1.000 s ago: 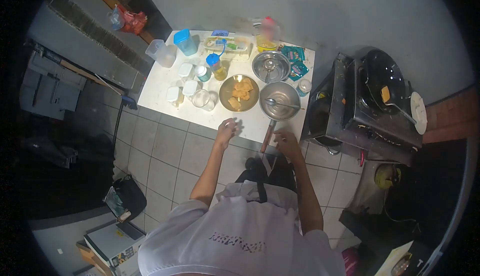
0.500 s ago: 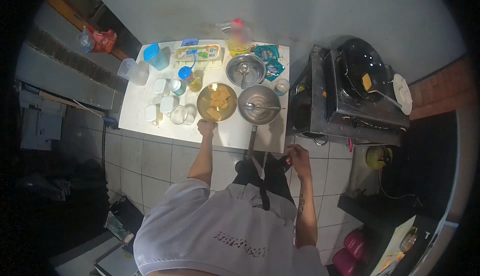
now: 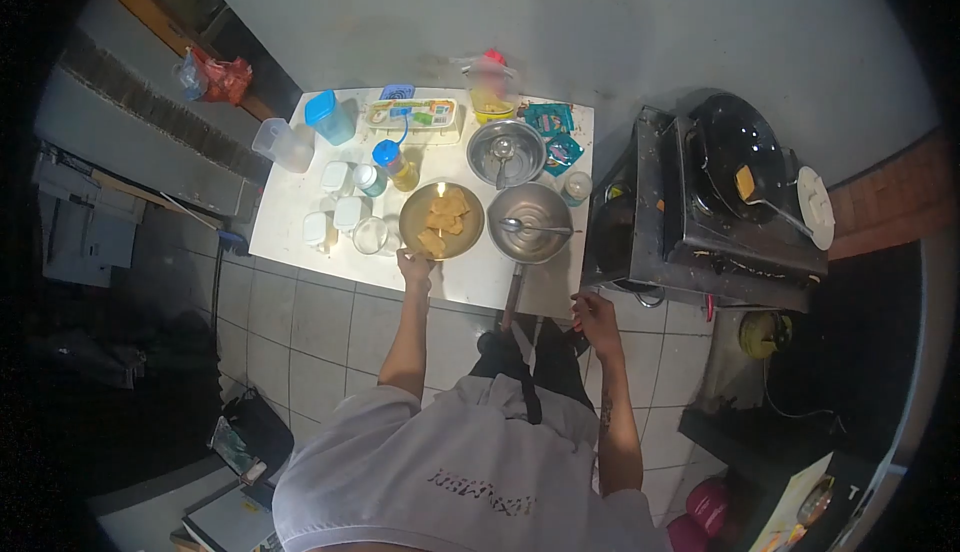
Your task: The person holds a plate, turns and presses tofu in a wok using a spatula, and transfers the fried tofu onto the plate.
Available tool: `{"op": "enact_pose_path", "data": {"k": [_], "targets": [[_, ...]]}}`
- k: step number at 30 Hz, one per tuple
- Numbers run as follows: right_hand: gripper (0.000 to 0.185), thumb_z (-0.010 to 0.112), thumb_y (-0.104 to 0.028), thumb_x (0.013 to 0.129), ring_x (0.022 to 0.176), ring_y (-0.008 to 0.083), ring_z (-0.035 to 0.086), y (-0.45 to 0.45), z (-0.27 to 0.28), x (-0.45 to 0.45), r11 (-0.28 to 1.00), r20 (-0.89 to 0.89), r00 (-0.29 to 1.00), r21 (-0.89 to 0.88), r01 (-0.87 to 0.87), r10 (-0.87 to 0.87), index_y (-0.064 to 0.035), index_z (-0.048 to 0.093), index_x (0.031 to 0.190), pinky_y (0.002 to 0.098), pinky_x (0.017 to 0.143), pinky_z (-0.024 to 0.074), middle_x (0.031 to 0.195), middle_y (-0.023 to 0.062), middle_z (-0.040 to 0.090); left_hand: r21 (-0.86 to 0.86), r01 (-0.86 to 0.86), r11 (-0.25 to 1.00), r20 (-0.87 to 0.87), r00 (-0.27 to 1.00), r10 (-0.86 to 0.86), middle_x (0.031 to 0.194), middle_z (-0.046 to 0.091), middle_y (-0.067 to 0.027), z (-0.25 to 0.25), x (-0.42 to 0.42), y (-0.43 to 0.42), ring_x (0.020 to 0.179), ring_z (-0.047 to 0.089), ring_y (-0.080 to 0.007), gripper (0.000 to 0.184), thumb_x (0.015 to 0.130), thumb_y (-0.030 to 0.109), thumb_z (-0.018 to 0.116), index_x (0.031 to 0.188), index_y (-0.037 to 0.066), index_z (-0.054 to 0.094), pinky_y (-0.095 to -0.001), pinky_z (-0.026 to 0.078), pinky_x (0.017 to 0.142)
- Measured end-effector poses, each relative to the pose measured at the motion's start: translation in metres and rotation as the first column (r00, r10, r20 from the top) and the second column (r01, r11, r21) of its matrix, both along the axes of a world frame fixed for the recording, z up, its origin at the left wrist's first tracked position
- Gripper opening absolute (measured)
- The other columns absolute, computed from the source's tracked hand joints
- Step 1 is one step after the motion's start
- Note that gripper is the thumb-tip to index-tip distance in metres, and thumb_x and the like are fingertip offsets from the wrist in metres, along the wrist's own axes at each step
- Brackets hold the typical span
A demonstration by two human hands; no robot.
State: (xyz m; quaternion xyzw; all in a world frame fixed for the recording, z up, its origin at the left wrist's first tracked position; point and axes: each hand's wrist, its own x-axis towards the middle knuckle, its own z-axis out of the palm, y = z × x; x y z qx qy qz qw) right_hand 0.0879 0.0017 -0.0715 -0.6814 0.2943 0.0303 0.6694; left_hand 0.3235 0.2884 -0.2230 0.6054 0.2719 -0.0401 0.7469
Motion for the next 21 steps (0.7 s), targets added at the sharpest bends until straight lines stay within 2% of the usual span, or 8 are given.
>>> {"op": "enact_pose_path", "data": {"k": [5,9,11,12,14,15,20,21], "targets": [[0.022,0.050,-0.015,0.092,0.054,0.0079,0.054,0.002,-0.001,0.002,0.999,-0.013,0.999,0.015,-0.041,0.041,0.0020,0.058,0.102,0.0212,0.049,0.0442,0.075,0.0059,0.060,-0.081,0.028,0.996,-0.030,0.999,-0.031,0.080,0.052,-0.0089,0.021,-0.028,0.010,0.057,0.048,-0.0113,0.017,0.089,-0.001,0.041,0.096,0.012,0.031,-0.0252,0.042,0.043],[0.021,0.050,-0.017,0.093,0.056,0.0078,0.054,0.004,-0.001,0.003,0.999,-0.016,0.999,0.039,-0.033,0.034,0.0007,0.059,0.101,0.0217,0.051,0.0443,0.076,0.0046,0.059,-0.036,0.115,0.993,-0.023,0.993,-0.116,0.077,0.053,-0.0077,0.040,-0.058,0.017,0.058,0.049,-0.0115,0.016,0.090,0.000,0.041,0.098,0.012,0.032,-0.0256,0.044,0.044],[0.020,0.051,-0.015,0.092,0.055,0.0079,0.054,0.002,-0.008,0.002,0.997,0.008,0.997,0.023,-0.080,0.080,0.0006,0.059,0.100,0.0219,0.050,0.0444,0.075,0.0045,0.059,-0.001,0.170,0.985,-0.020,0.985,-0.170,0.092,0.054,-0.0135,0.043,-0.070,0.023,0.073,0.055,-0.0151,0.017,0.089,0.002,0.043,0.102,0.009,0.035,-0.0284,0.051,0.056],[0.020,0.051,-0.015,0.092,0.055,0.0079,0.054,0.000,-0.012,0.001,0.999,0.005,0.999,0.017,-0.044,0.044,0.0006,0.059,0.100,0.0219,0.050,0.0444,0.075,0.0045,0.059,-0.013,0.171,0.985,0.008,0.985,-0.171,0.087,0.055,-0.0110,0.049,-0.076,0.023,0.069,0.054,-0.0139,0.017,0.089,0.001,0.043,0.102,0.010,0.035,-0.0277,0.050,0.055],[0.019,0.051,-0.014,0.092,0.055,0.0078,0.054,0.000,-0.018,0.002,0.991,0.074,0.989,-0.046,-0.122,0.125,0.0001,0.060,0.100,0.0217,0.050,0.0444,0.074,0.0036,0.059,-0.020,0.198,0.980,0.032,0.980,-0.197,0.082,0.056,-0.0081,0.067,-0.087,0.025,0.067,0.053,-0.0127,0.017,0.090,0.001,0.042,0.102,0.012,0.036,-0.0277,0.050,0.055],[0.019,0.051,-0.014,0.092,0.055,0.0078,0.054,0.001,-0.014,0.001,0.995,0.080,0.993,-0.053,-0.084,0.088,0.0001,0.060,0.100,0.0217,0.050,0.0444,0.074,0.0036,0.059,-0.013,0.217,0.976,0.029,0.976,-0.217,0.083,0.057,-0.0077,0.078,-0.092,0.025,0.068,0.053,-0.0125,0.016,0.090,0.002,0.043,0.102,0.012,0.036,-0.0285,0.051,0.057],[0.017,0.051,-0.013,0.092,0.058,0.0071,0.054,-0.003,0.020,0.002,0.988,0.106,0.988,0.096,-0.120,0.110,-0.0022,0.059,0.102,0.0206,0.052,0.0452,0.076,0.0019,0.058,-0.036,0.425,0.904,0.132,0.899,-0.417,0.091,0.060,-0.0076,0.144,-0.107,0.004,0.074,0.057,-0.0135,0.015,0.093,0.006,0.045,0.105,0.012,0.037,-0.0307,0.053,0.062],[0.023,0.047,-0.021,0.095,0.059,0.0077,0.055,-0.006,0.019,-0.002,0.985,0.166,0.975,0.070,-0.157,0.144,-0.0025,0.058,0.105,0.0206,0.053,0.0457,0.079,0.0020,0.058,-0.037,0.483,0.875,0.134,0.870,-0.474,0.094,0.062,-0.0086,0.162,-0.110,-0.008,0.078,0.060,-0.0148,0.016,0.093,0.008,0.045,0.107,0.011,0.038,-0.0312,0.054,0.063]]}}
